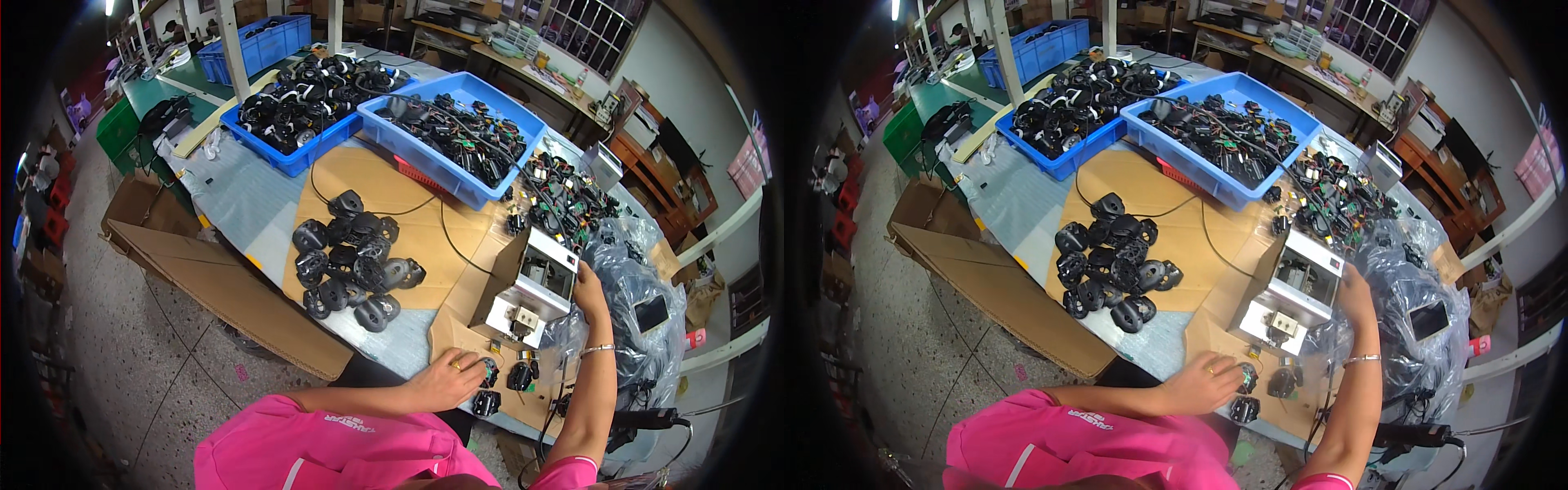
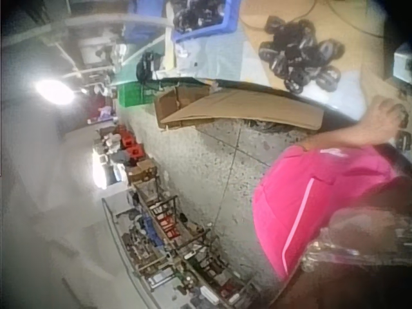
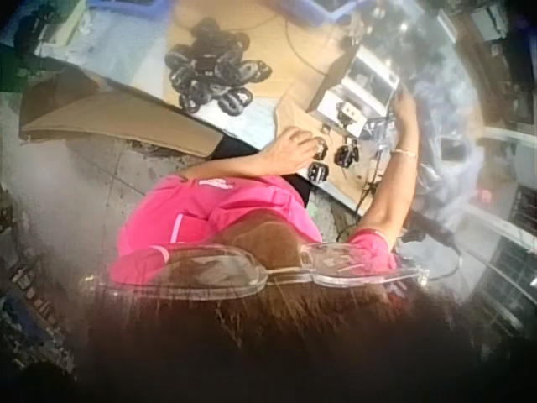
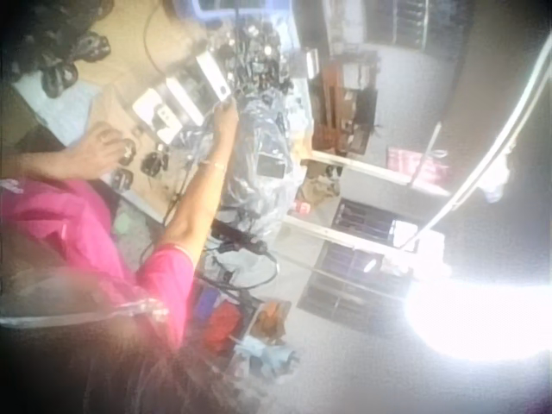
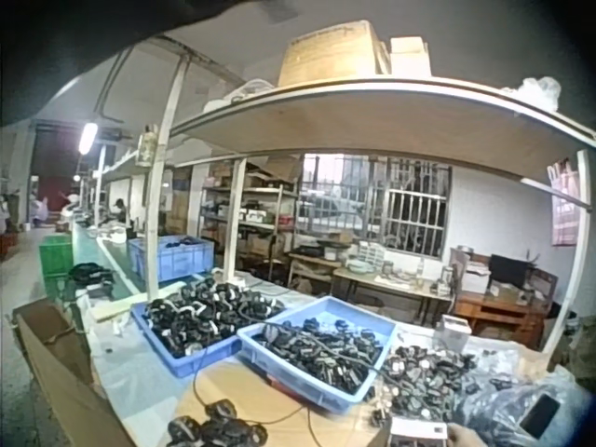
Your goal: Assemble electronic components into plastic housings and secure them with an electric screwdriver.
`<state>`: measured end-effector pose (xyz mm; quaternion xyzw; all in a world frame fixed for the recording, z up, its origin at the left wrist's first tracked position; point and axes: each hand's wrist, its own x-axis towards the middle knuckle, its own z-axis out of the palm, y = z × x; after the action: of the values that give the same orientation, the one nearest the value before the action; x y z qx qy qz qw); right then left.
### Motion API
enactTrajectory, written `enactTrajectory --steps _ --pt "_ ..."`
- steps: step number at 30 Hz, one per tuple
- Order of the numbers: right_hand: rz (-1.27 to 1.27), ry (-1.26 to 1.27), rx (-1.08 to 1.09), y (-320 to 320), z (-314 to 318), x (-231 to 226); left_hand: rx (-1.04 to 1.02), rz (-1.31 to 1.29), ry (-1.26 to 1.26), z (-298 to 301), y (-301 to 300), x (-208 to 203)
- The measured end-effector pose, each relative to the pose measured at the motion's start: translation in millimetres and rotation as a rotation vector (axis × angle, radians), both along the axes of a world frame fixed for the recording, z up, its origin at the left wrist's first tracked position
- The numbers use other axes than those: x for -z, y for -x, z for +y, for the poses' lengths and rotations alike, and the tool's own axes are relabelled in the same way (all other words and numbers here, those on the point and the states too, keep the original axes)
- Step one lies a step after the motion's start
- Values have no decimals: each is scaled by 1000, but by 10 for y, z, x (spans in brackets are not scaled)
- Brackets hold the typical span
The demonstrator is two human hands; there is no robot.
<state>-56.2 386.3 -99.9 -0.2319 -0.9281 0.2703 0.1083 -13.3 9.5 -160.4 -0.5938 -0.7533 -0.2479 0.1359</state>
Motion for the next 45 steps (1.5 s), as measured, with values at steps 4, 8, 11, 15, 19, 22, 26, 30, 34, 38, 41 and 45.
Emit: enactTrajectory --steps 4,8,11,15,19,22,26,30,34,38,41,45 --pt "65 176 -51 154 142 58 24 -9 10 -19 -6 -23" --pt "272 347 93 309 -127 -586 27 -21 -12 5 15 3" --pt "242 426 86 458 -127 -1299 13 -19 -53 7 4 16" --pt "178 356 -88 757 -304 -1927 1 5 -9 -1 19 6" --pt "-102 132 -141 1291 -566 -1954 10 -16 -8 -24 36 14" --pt "-217 -128 -162 1812 -566 -1761 17 -24 16 -48 16 6" --pt "-72 -585 -247 2587 -873 -1569 28 36 -42 -3 46 97" --pt "46 -629 -408 3449 -2025 -1385 -37 75 -109 62 -4 290" --pt "-51 -524 -420 3966 -3063 -1112 -120 -24 -173 170 -79 403" --pt "-77 -738 -363 4128 -3286 -869 -98 -57 -171 169 -108 430" --pt "15 -784 -265 4261 -3231 -756 -91 -81 -175 196 -133 465" --pt "-65 -768 -237 4241 -3160 -848 -95 -111 -179 201 -88 462"
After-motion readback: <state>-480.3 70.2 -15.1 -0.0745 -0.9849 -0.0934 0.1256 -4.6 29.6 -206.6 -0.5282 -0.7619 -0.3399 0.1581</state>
